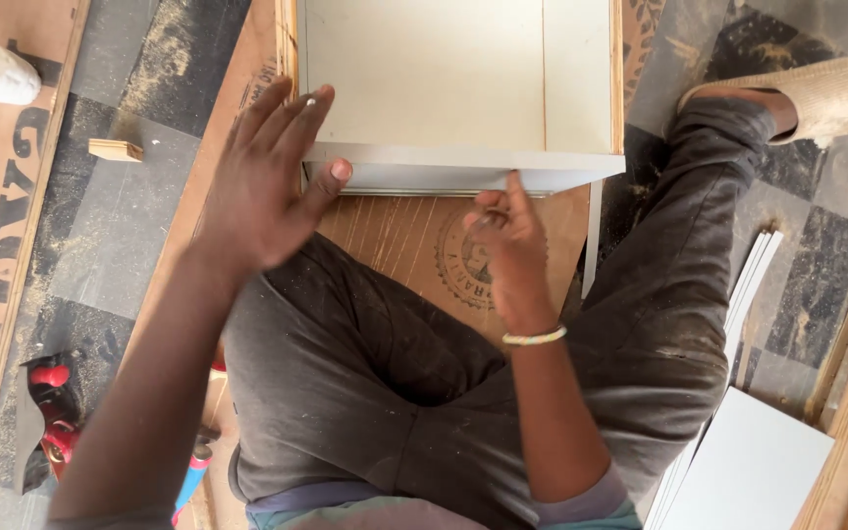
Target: The recorder is assembling a wooden drawer, applying adhesive and attaching edge finishing strips.
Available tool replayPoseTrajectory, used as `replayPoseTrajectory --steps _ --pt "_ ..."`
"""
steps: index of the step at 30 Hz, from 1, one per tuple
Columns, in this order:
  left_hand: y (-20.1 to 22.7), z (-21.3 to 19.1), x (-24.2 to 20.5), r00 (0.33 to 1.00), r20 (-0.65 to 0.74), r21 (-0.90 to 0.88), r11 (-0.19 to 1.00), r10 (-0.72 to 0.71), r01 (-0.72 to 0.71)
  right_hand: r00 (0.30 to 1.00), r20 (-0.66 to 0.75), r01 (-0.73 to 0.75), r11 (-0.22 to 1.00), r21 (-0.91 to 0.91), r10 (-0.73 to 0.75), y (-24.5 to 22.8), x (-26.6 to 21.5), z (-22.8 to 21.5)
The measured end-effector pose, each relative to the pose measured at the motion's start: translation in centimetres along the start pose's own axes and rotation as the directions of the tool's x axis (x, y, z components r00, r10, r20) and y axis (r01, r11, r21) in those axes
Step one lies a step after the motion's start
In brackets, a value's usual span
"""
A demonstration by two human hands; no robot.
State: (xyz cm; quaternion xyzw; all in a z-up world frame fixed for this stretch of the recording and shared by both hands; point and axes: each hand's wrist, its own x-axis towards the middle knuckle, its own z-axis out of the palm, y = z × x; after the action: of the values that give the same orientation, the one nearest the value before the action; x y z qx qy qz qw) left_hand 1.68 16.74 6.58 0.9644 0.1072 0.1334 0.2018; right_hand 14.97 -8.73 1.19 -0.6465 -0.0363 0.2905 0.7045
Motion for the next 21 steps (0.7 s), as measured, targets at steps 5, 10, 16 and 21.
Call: replayPoseTrajectory --steps 5,10,16,21 --pt "7.9 -0.4 -3.8 0.972 -0.043 -0.504 0.845 -0.23 0.178 0.99 0.11 0.125 0.93 -0.346 -0.092 0.5 -5.9 2.5" --pt "12.7 8.1 -6.6 0.913 0.128 -0.989 0.018 -0.388 0.146 0.871 0.409 0.376 0.905 -0.198 -0.272 -0.8 -15.6 5.4" --pt "20.1 12.5 -11.9 0.914 0.398 -0.832 -0.389 0.077 0.395 0.839 0.085 0.545 0.826 -0.144 -0.538 -3.0 -13.8 1.0" --pt "20.9 9.0 -10.4 0.934 0.291 -0.935 -0.145 0.208 0.324 0.769 0.066 0.638 0.76 -0.126 -0.635 -2.1 -14.2 1.2"
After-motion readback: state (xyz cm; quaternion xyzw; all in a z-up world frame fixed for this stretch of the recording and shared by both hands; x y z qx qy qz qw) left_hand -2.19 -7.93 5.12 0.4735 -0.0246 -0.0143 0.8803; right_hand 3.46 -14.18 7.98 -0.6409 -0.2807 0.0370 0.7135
